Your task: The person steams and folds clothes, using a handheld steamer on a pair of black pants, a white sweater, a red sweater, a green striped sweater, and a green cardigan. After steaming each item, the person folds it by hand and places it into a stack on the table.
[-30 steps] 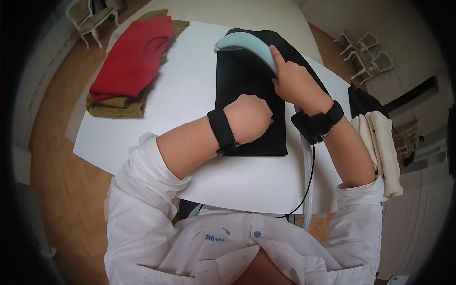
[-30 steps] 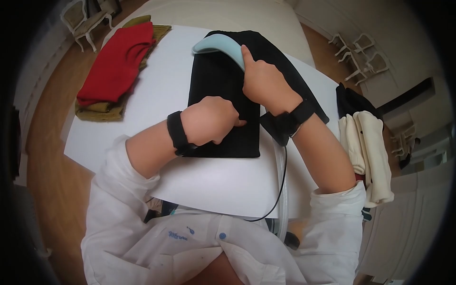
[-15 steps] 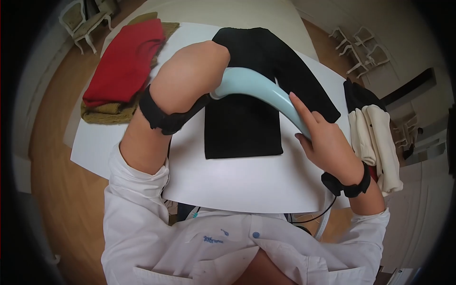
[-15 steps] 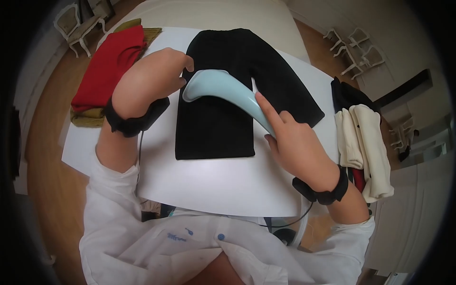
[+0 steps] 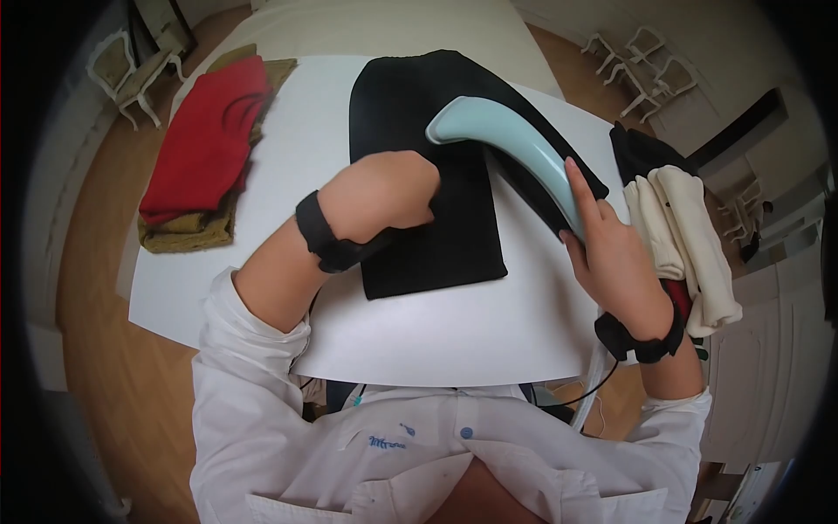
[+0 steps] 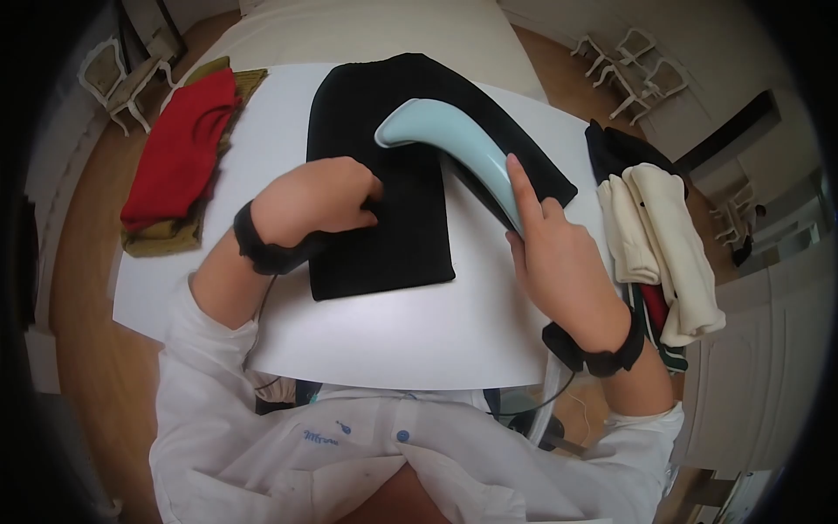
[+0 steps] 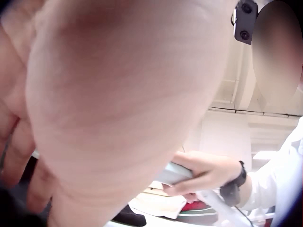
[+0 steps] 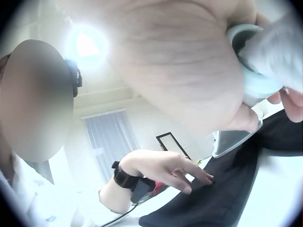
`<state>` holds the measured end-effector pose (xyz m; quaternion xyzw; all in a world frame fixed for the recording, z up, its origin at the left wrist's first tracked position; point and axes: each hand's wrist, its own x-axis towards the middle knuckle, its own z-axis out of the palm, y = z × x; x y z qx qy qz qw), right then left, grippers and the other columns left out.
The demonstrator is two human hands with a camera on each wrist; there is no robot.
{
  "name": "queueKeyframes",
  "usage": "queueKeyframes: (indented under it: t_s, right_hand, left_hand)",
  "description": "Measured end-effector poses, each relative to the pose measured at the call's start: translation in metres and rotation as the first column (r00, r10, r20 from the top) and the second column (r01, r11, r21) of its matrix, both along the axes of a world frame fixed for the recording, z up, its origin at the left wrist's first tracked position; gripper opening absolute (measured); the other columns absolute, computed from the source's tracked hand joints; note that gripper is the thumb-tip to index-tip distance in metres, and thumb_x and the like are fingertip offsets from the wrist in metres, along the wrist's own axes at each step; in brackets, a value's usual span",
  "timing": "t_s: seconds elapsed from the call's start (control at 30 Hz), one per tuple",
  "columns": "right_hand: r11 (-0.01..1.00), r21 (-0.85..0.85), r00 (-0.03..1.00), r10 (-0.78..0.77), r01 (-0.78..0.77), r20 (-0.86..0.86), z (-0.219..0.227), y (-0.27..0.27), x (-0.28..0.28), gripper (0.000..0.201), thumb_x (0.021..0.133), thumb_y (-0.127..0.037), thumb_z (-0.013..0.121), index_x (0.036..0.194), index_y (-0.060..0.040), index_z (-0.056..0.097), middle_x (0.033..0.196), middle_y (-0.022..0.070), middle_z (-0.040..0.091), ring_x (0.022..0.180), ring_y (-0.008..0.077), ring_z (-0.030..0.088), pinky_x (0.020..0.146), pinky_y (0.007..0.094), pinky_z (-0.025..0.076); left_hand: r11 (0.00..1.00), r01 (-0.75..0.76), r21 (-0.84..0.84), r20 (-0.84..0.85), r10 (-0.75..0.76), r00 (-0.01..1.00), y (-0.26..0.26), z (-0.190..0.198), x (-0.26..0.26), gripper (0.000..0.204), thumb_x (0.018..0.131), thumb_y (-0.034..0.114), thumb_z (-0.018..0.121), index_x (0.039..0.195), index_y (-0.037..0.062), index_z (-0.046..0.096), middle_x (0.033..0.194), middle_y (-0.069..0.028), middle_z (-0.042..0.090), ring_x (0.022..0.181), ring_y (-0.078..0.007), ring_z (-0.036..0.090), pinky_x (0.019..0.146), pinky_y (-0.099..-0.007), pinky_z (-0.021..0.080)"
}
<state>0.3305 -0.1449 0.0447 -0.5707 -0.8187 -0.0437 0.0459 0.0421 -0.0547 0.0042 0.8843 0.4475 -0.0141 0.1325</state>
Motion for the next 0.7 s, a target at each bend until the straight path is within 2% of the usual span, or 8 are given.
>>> queueKeyframes:
  t_s: [0.03,0.1,0.13,0.2,0.27,0.4,0.5,0.7]
  right_hand:
    - [0.999,0.000,0.999,-0.049,0.050,0.013,-0.002,0.012,-0.002,0.088,0.095,-0.010,0.069,0.167,-0.0181,0.020,0.092,0.0232,0.063,0.075,0.0430,0.068,0.071,0.0502,0.056]
    - [0.999,-0.009,0.999,-0.032,0.033,0.019,-0.010,0.040,-0.010,0.087,0.094,-0.010,0.069,0.167,-0.0143,0.020,0.094,0.0256,0.064,0.077,0.0442,0.068,0.074,0.0516,0.056]
    - [0.999,-0.010,0.998,-0.030,0.031,0.055,-0.012,0.051,-0.019,0.088,0.093,-0.011,0.069,0.166,-0.0110,0.020,0.095,0.0265,0.065,0.079,0.0443,0.068,0.075,0.0513,0.056]
    - [0.999,-0.010,0.996,-0.038,0.039,0.082,-0.018,0.080,-0.033,0.088,0.093,-0.011,0.070,0.165,-0.0077,0.021,0.096,0.0275,0.066,0.081,0.0445,0.069,0.076,0.0510,0.057]
    - [0.999,-0.022,0.999,0.035,-0.034,0.037,-0.024,0.112,-0.044,0.089,0.091,-0.012,0.070,0.164,-0.0029,0.021,0.096,0.0285,0.067,0.083,0.0439,0.070,0.078,0.0495,0.058]
    - [0.998,-0.058,0.999,0.009,-0.007,0.034,-0.024,0.151,-0.066,0.088,0.091,-0.011,0.070,0.163,-0.0011,0.022,0.096,0.0289,0.069,0.085,0.0440,0.071,0.078,0.0490,0.058]
    - [0.997,-0.069,0.999,0.035,-0.034,0.008,-0.025,0.152,-0.065,0.088,0.090,-0.010,0.069,0.164,-0.0015,0.022,0.094,0.0288,0.069,0.085,0.0441,0.071,0.078,0.0493,0.058]
    - [0.998,-0.033,0.994,0.051,-0.048,0.095,-0.022,0.087,-0.024,0.092,0.092,-0.009,0.070,0.167,-0.0124,0.017,0.098,0.0260,0.066,0.081,0.0426,0.070,0.076,0.0491,0.058]
  left_hand:
    - [0.996,0.090,-0.016,0.141,-0.087,0.986,0.002,-0.015,0.003,0.046,0.084,0.023,0.079,0.127,0.0083,0.072,0.118,-0.0178,0.073,0.103,-0.0374,0.071,0.092,-0.0439,0.057]
    - [0.965,0.261,-0.034,0.188,-0.250,0.950,0.003,-0.033,0.012,0.061,0.075,0.023,0.087,0.133,0.0130,0.069,0.125,-0.0167,0.071,0.106,-0.0362,0.071,0.094,-0.0430,0.057]
    - [0.964,0.266,-0.030,0.180,-0.256,0.950,-0.003,-0.030,0.015,0.061,0.075,0.023,0.087,0.133,0.0130,0.069,0.125,-0.0167,0.071,0.106,-0.0362,0.071,0.094,-0.0430,0.057]
    - [0.977,0.211,-0.032,0.049,-0.210,0.977,-0.012,-0.022,0.021,0.070,0.066,0.021,0.092,0.133,0.0167,0.070,0.112,-0.0164,0.074,0.101,-0.0357,0.072,0.091,-0.0417,0.057]
    - [0.979,0.195,-0.061,0.028,-0.193,0.981,-0.012,-0.015,0.024,0.073,0.064,0.019,0.093,0.133,0.0185,0.069,0.107,-0.0161,0.074,0.099,-0.0357,0.072,0.090,-0.0415,0.057]
    - [0.976,0.191,-0.106,0.051,-0.186,0.981,-0.006,-0.014,0.021,0.075,0.061,0.018,0.094,0.132,0.0209,0.069,0.094,-0.0148,0.075,0.094,-0.0362,0.073,0.087,-0.0419,0.058]
    - [0.976,0.195,-0.096,0.064,-0.190,0.980,-0.005,-0.016,0.021,0.075,0.060,0.017,0.095,0.131,0.0203,0.069,0.095,-0.0150,0.074,0.095,-0.0361,0.073,0.087,-0.0424,0.058]
    - [0.982,0.159,-0.105,0.040,-0.156,0.987,-0.005,-0.018,0.023,0.073,0.061,0.017,0.095,0.129,0.0182,0.067,0.096,-0.0151,0.074,0.098,-0.0362,0.072,0.087,-0.0429,0.058]
